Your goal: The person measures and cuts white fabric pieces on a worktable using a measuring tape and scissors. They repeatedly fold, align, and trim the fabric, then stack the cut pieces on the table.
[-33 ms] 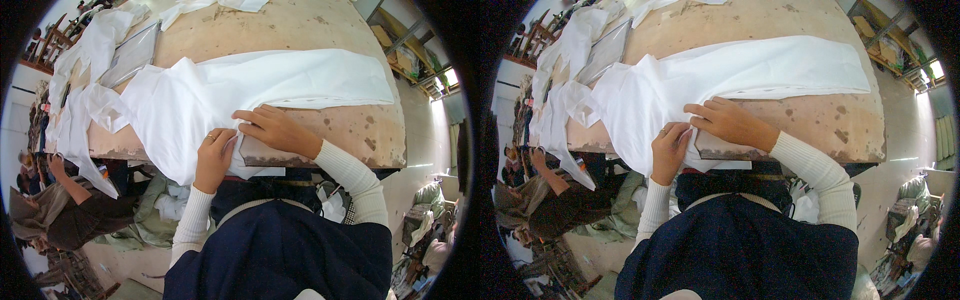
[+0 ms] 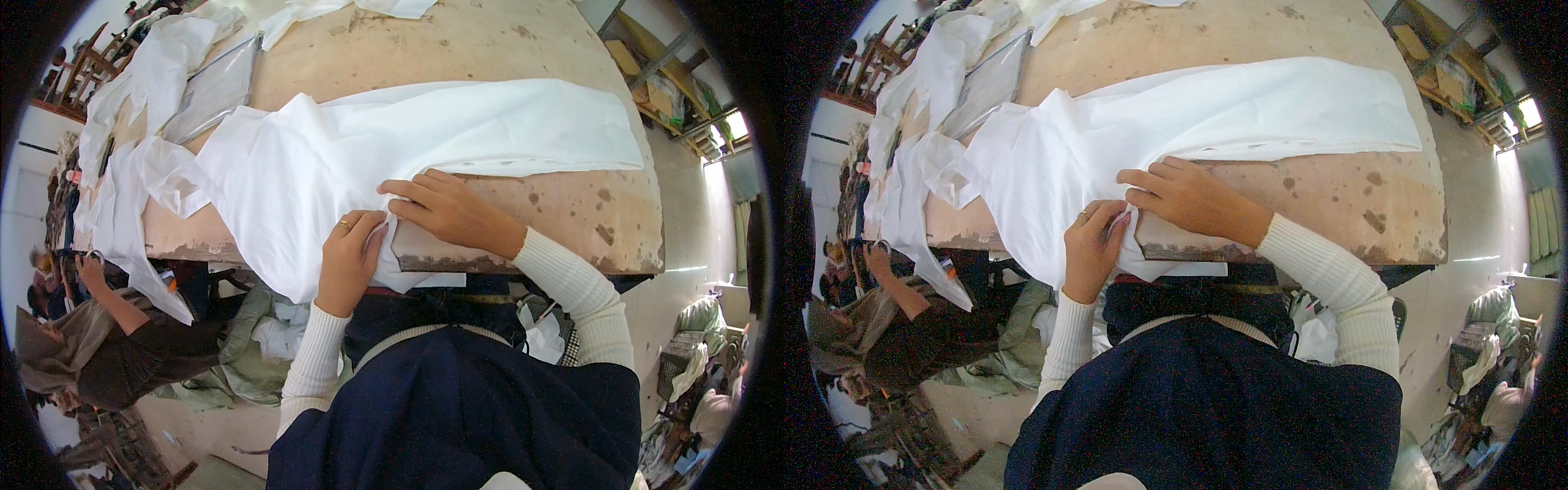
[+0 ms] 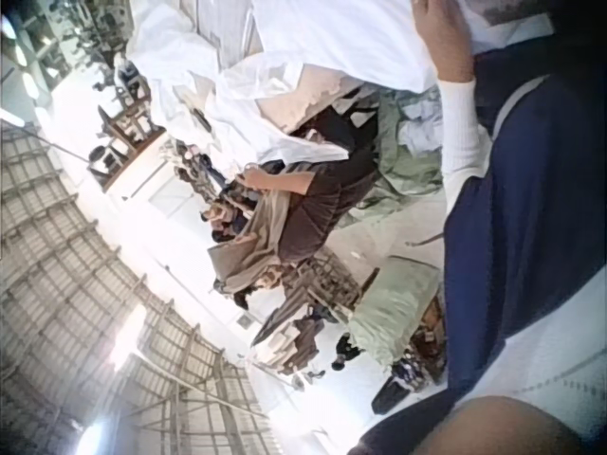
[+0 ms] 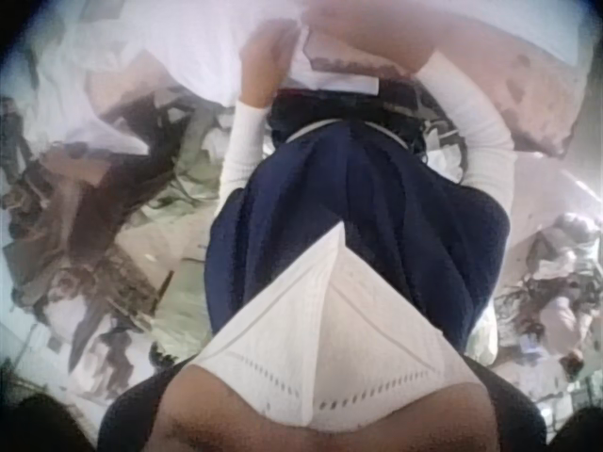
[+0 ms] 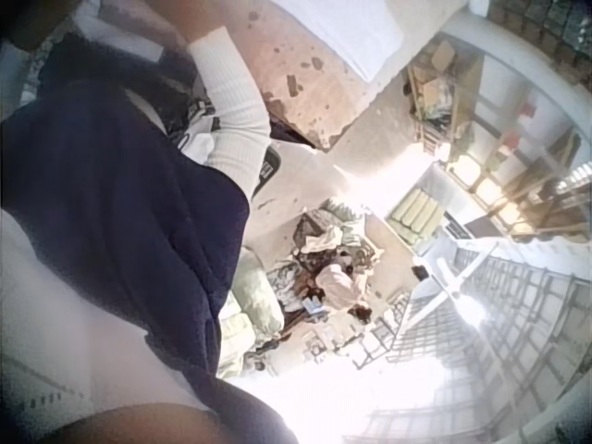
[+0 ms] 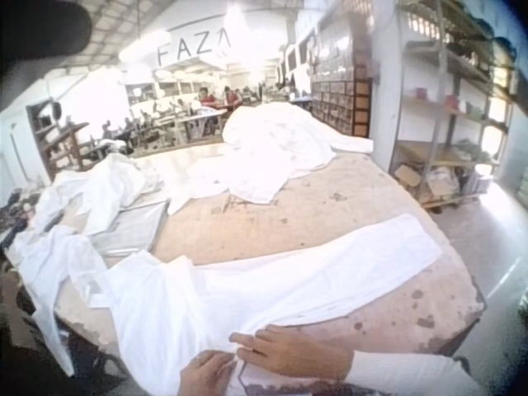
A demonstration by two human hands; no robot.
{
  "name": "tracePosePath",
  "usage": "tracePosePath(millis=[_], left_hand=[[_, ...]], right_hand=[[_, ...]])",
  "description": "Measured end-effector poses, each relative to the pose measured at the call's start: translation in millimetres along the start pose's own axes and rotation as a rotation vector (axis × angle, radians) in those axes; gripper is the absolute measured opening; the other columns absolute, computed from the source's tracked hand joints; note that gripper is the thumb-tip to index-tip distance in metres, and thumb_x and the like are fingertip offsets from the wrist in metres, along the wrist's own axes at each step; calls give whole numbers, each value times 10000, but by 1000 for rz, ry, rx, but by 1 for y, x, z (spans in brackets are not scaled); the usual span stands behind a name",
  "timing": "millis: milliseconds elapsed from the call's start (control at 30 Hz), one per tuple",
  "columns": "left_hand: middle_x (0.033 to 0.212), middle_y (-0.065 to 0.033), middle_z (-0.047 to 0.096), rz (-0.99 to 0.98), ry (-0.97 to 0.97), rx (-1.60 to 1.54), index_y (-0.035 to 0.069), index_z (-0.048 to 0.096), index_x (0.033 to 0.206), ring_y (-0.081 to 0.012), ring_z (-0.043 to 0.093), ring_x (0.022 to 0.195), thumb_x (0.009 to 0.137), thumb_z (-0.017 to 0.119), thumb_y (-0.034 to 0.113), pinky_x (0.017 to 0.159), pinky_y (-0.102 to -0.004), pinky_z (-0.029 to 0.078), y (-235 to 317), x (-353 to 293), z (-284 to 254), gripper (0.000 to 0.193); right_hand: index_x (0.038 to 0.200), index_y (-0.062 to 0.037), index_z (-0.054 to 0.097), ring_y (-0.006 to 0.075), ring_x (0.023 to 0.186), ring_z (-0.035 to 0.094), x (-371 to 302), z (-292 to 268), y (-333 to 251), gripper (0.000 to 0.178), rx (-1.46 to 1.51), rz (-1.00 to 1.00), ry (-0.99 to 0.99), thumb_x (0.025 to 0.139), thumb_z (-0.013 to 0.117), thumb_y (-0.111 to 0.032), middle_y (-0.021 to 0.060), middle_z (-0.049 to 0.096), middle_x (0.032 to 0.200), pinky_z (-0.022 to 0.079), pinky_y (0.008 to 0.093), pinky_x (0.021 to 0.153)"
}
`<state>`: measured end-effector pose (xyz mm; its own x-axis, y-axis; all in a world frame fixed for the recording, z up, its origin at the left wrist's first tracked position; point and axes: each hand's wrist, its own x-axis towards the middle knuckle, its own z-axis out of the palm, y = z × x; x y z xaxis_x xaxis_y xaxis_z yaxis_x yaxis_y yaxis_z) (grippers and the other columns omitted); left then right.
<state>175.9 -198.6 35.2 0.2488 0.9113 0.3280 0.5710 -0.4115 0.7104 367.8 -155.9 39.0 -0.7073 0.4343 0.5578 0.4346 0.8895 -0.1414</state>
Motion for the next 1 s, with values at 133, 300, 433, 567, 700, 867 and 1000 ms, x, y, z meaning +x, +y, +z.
tracePosePath(millis=[133, 300, 433, 567, 700, 867, 1000], left_hand=[[839, -156, 605, 7, -44, -7, -1, 591, 928, -314, 595, 749, 803, 616, 49, 665, -361, 472, 0, 5, -3, 136], [700, -159, 583, -45, -240, 169, -4, 589, 894, -309, 574, 643, 790, 637, 104, 585, -359, 443, 12, 27, -10, 157], [600, -72, 532, -167, -300, -77, -16, 578, 853, -156, 527, 522, 828, 621, 150, 474, -294, 394, 10, 34, -26, 173], [627, 38, 501, -494, -301, -958, 36, 586, 824, -37, 423, 472, 873, 591, 183, 398, -197, 319, 45, 68, -45, 155], [674, 6, 525, -341, -381, -910, 59, 581, 822, -87, 497, 569, 871, 562, 198, 481, -239, 391, 73, 165, -20, 149], [770, -150, 588, 284, 79, -1351, -32, 519, 816, -236, 579, 715, 879, 425, 33, 703, -309, 509, 37, 351, -169, 130], [920, -123, 583, 373, 564, -1442, -32, 504, 962, -221, 573, 824, 915, 458, 80, 770, -304, 514, 35, 334, -132, 129]], right_hand=[[927, -13, 567, 224, 829, 548, 2, 7, 2, 165, -9, 43, 8, 805, 577, -124, 95, 578, 936, 445, 330, 770], [932, -12, 550, 244, 849, 539, 7, 3, 0, 140, 56, 128, -54, 840, 567, -115, 99, 563, 898, 439, 334, 764], [945, -16, 538, 249, 818, 534, 5, -14, -21, 105, 217, 322, 152, 855, 564, -66, 101, 552, 885, 446, 333, 754], [1252, -2, 455, 235, 1126, 498, -1, -49, -62, 582, 810, 638, -131, 791, 715, -244, 148, 539, 1222, 366, 347, 984], [1314, -13, 419, 281, 1210, 440, -5, -55, -24, 791, 1145, 626, -380, 725, 739, -432, 167, 505, 1284, 316, 368, 1036], [1134, -65, 585, 334, 1010, 548, 71, -148, 85, 471, 83, 654, 272, 737, 671, -303, 171, 593, 1103, 423, 409, 861], [1064, -154, 635, 265, 963, 561, 85, -212, 139, 417, -753, 374, 470, 658, 714, -208, 62, 628, 1044, 418, 411, 826]])
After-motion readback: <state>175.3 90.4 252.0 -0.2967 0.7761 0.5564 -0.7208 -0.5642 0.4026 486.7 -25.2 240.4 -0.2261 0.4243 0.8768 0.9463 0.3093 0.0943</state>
